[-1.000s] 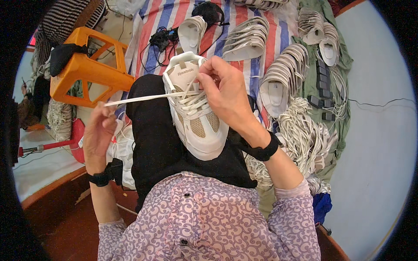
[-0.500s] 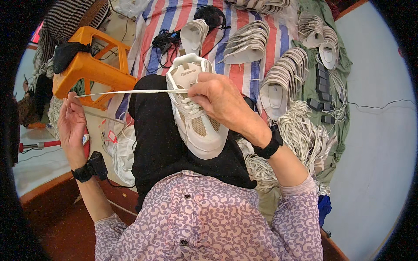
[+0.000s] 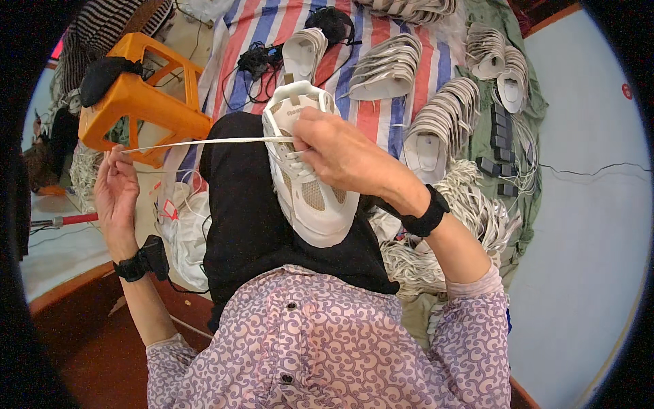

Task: Lacing a white sneaker by threading shoelaces through eyelets.

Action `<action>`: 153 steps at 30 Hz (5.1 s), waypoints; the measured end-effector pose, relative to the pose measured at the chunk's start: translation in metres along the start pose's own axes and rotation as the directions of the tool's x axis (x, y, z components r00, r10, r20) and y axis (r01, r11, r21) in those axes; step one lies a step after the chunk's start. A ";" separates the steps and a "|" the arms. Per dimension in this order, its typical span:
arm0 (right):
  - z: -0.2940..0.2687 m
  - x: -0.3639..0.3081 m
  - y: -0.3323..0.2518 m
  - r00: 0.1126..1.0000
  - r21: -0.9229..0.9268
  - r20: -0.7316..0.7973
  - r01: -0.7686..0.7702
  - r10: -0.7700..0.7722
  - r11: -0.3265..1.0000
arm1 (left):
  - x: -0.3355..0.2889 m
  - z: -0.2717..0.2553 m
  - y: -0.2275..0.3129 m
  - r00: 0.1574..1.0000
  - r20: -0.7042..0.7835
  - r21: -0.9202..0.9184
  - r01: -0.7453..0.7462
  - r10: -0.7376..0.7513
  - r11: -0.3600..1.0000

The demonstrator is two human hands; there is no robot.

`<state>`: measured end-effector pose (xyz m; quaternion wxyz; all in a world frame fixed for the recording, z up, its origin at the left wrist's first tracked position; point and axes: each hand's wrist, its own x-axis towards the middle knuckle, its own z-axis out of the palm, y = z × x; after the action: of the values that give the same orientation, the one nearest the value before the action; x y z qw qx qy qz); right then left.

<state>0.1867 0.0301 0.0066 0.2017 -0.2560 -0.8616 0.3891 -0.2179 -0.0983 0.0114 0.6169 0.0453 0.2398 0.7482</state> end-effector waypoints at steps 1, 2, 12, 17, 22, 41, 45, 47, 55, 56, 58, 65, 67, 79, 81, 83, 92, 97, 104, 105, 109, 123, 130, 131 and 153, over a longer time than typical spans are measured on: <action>0.000 0.001 0.000 1.000 0.003 -0.005 -0.011 0.011 1.000 | 0.001 -0.002 0.000 1.000 0.016 -0.007 0.016 -0.016 1.000; -0.001 0.000 0.000 1.000 0.011 0.005 -0.021 0.021 1.000 | 0.003 -0.005 -0.002 0.999 0.034 -0.013 0.032 -0.031 0.999; 0.000 0.006 0.010 0.999 0.015 -0.011 0.045 -0.045 0.999 | 0.006 -0.016 -0.005 1.000 0.003 0.014 0.017 -0.017 1.000; 0.000 0.013 0.016 0.991 0.205 0.035 -0.134 0.130 0.969 | 0.008 -0.020 -0.005 0.998 0.053 0.037 0.037 -0.038 0.999; 0.012 0.020 0.017 0.975 0.454 0.034 -0.210 0.218 0.866 | 0.008 -0.024 -0.008 0.998 0.044 0.015 0.038 -0.039 0.999; -0.059 0.007 0.064 0.868 0.889 -0.035 -0.200 0.496 0.413 | -0.024 -0.056 0.025 0.999 -0.012 -0.056 -0.034 0.034 0.998; -0.094 0.000 0.106 0.841 0.932 -0.093 -0.114 0.534 0.343 | -0.033 -0.069 0.017 0.995 -0.082 -0.123 -0.069 0.059 0.990; -0.097 -0.006 0.123 0.833 0.932 -0.111 -0.102 0.542 0.348 | -0.042 -0.076 0.015 0.987 -0.114 -0.049 -0.122 0.116 0.991; -0.149 -0.085 0.196 0.665 0.967 -0.184 -0.009 0.724 0.254 | -0.073 -0.109 0.085 0.940 -0.203 -0.062 -0.290 0.273 0.955; -0.158 -0.104 0.202 0.686 0.917 -0.274 -0.024 0.674 0.398 | -0.080 -0.110 0.104 0.948 -0.172 -0.022 -0.274 0.266 0.961; -0.174 -0.147 0.208 0.747 0.583 -0.447 -0.173 0.491 0.794 | -0.096 -0.108 0.139 0.897 -0.280 -0.148 -0.393 0.343 0.908; -0.229 -0.305 0.232 0.456 0.636 -0.571 -0.281 0.683 0.719 | -0.167 -0.053 0.238 0.915 -0.069 -0.085 -0.403 0.398 0.911; -0.238 -0.341 0.245 0.400 0.770 -0.551 -0.096 0.733 0.631 | -0.181 -0.034 0.251 0.923 0.054 -0.068 -0.377 0.381 0.924; -0.202 -0.413 0.245 0.046 0.860 -0.486 -0.153 0.873 0.487 | -0.228 0.116 0.193 0.613 0.305 0.937 -0.331 0.729 -0.114; -0.173 -0.385 0.229 0.336 0.525 -0.676 -0.406 0.656 0.748 | -0.229 0.120 0.178 0.558 0.334 0.936 -0.294 0.760 -0.195; -0.138 -0.333 0.207 0.458 0.526 -0.591 -0.405 0.664 0.748 | -0.210 0.117 0.159 0.572 0.390 0.917 -0.309 0.721 -0.251; 0.004 -0.086 0.070 0.816 0.892 -0.133 -0.149 0.562 0.427 | -0.025 0.065 -0.095 0.993 0.105 0.882 -0.067 -0.056 0.466; 0.009 -0.063 0.052 0.783 0.828 -0.121 -0.259 0.610 0.497 | -0.007 0.081 -0.172 0.990 -0.069 0.917 0.113 -0.127 0.382; 0.010 -0.055 0.053 0.730 0.760 -0.154 -0.344 0.666 0.552 | -0.005 0.067 -0.194 0.995 -0.019 0.955 0.047 -0.096 0.294; 0.009 -0.054 0.052 0.736 0.763 -0.137 -0.348 0.663 0.544 | -0.005 0.065 -0.196 0.996 -0.030 0.956 0.055 -0.089 0.288; 0.001 -0.047 0.046 0.754 0.716 -0.155 -0.360 0.639 0.599 | -0.008 0.064 -0.199 0.997 -0.032 0.960 0.049 -0.067 0.277; 0.001 -0.017 0.030 0.884 -0.158 -0.451 -0.213 0.121 0.964 | -0.014 0.059 -0.204 0.993 0.059 0.988 -0.043 -0.107 0.148; 0.031 0.009 0.022 0.947 -0.099 -0.297 0.099 -0.124 0.990 | -0.011 0.060 -0.210 0.998 0.063 0.989 -0.059 -0.022 0.138; 0.030 0.010 0.023 0.942 -0.044 -0.309 0.123 -0.131 0.991 | -0.012 0.061 -0.211 0.998 0.055 0.989 -0.053 -0.009 0.137; 0.029 0.030 0.031 0.989 0.214 -0.104 0.128 -0.108 0.969 | -0.015 0.066 -0.196 0.990 0.053 0.999 -0.051 -0.131 0.019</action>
<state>0.1561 0.0496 -0.0310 0.2909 -0.1980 -0.8169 0.4570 -0.0134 -0.0684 -0.0080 0.4434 0.5058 0.6553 0.3437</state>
